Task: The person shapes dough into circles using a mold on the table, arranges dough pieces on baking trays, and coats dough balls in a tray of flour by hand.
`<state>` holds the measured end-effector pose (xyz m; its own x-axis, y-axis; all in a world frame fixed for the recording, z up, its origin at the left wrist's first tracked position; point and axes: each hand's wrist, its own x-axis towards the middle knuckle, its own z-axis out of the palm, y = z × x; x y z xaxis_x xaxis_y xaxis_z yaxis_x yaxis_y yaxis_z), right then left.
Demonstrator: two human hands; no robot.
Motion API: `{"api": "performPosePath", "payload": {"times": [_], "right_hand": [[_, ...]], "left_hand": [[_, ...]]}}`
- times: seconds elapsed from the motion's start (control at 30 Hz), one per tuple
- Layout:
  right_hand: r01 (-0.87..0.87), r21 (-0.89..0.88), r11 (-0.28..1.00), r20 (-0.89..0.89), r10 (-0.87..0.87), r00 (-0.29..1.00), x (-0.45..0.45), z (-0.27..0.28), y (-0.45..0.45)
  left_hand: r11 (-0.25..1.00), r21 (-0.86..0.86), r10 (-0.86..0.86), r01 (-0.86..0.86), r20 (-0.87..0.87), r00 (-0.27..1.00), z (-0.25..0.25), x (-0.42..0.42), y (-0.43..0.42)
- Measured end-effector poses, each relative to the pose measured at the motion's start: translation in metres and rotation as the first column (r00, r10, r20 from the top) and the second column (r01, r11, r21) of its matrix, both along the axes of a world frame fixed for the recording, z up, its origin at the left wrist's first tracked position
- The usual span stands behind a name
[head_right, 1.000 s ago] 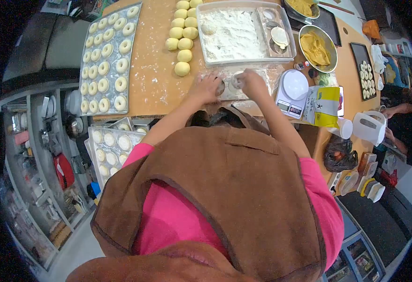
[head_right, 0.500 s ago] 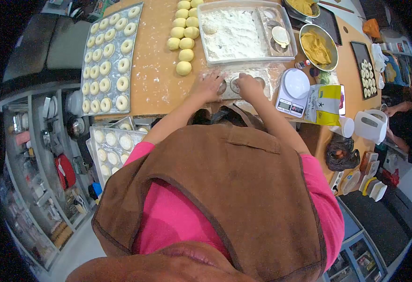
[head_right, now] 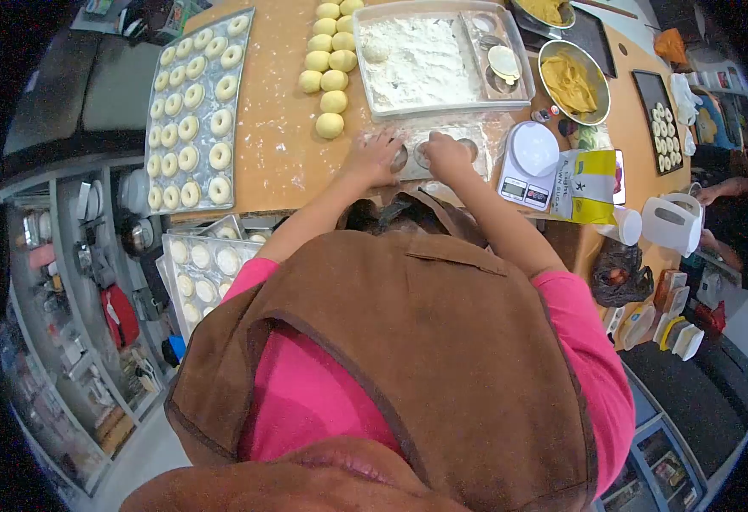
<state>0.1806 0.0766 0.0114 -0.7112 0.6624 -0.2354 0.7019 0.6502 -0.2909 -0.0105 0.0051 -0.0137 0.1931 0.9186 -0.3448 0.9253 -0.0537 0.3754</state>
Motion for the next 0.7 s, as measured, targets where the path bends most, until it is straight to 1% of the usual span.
{"api": "performPosePath", "payload": {"times": [0.1,0.17,0.2,0.23,0.27,0.37,0.43,0.47,0.53,0.63,0.7], "right_hand": [[0.098,-0.082,0.992,-0.185,-0.112,0.976,0.008,0.005,0.008],[0.139,-0.079,0.987,-0.225,-0.153,0.962,0.016,0.018,0.018],[0.164,-0.083,0.983,-0.245,-0.18,0.953,0.017,0.028,0.018],[0.157,-0.054,0.986,-0.191,-0.165,0.968,0.017,0.035,0.017],[0.135,-0.052,0.989,-0.166,-0.142,0.976,0.017,0.03,0.017],[0.077,-0.048,0.996,-0.069,-0.081,0.994,0.013,0.017,0.013],[0.062,-0.045,0.997,0.024,-0.061,0.998,0.002,0.02,0.006],[0.05,-0.039,0.998,0.041,-0.048,0.998,0.0,0.023,0.003],[0.022,-0.027,0.999,0.073,-0.02,0.997,-0.004,0.028,0.0],[0.014,-0.027,1.0,0.026,-0.013,1.0,-0.003,0.014,0.002],[0.079,-0.036,0.996,0.008,-0.079,0.997,-0.003,-0.001,0.002]], "left_hand": [[1.0,-0.014,0.001,-0.002,-0.007,1.0,0.007,-0.001,0.004],[1.0,-0.01,0.013,-0.013,0.022,1.0,0.004,0.0,0.001],[0.999,-0.046,0.008,-0.007,0.016,1.0,0.005,0.001,-0.001],[0.997,-0.076,0.003,-0.002,0.008,1.0,0.007,0.001,0.001],[0.995,-0.102,-0.001,0.0,-0.001,1.0,0.01,0.001,0.004],[0.995,-0.094,-0.019,0.018,-0.012,1.0,0.014,-0.001,0.004],[0.996,-0.09,-0.014,0.011,-0.03,0.999,0.013,0.001,0.003],[0.996,-0.088,-0.011,0.007,-0.039,0.999,0.012,0.001,0.003],[0.996,-0.093,-0.011,0.008,-0.029,1.0,0.012,0.001,0.003],[0.996,-0.085,-0.012,0.01,-0.029,0.999,0.015,-0.001,0.003],[0.998,-0.065,-0.013,0.011,-0.028,1.0,0.012,0.0,0.002]]}}
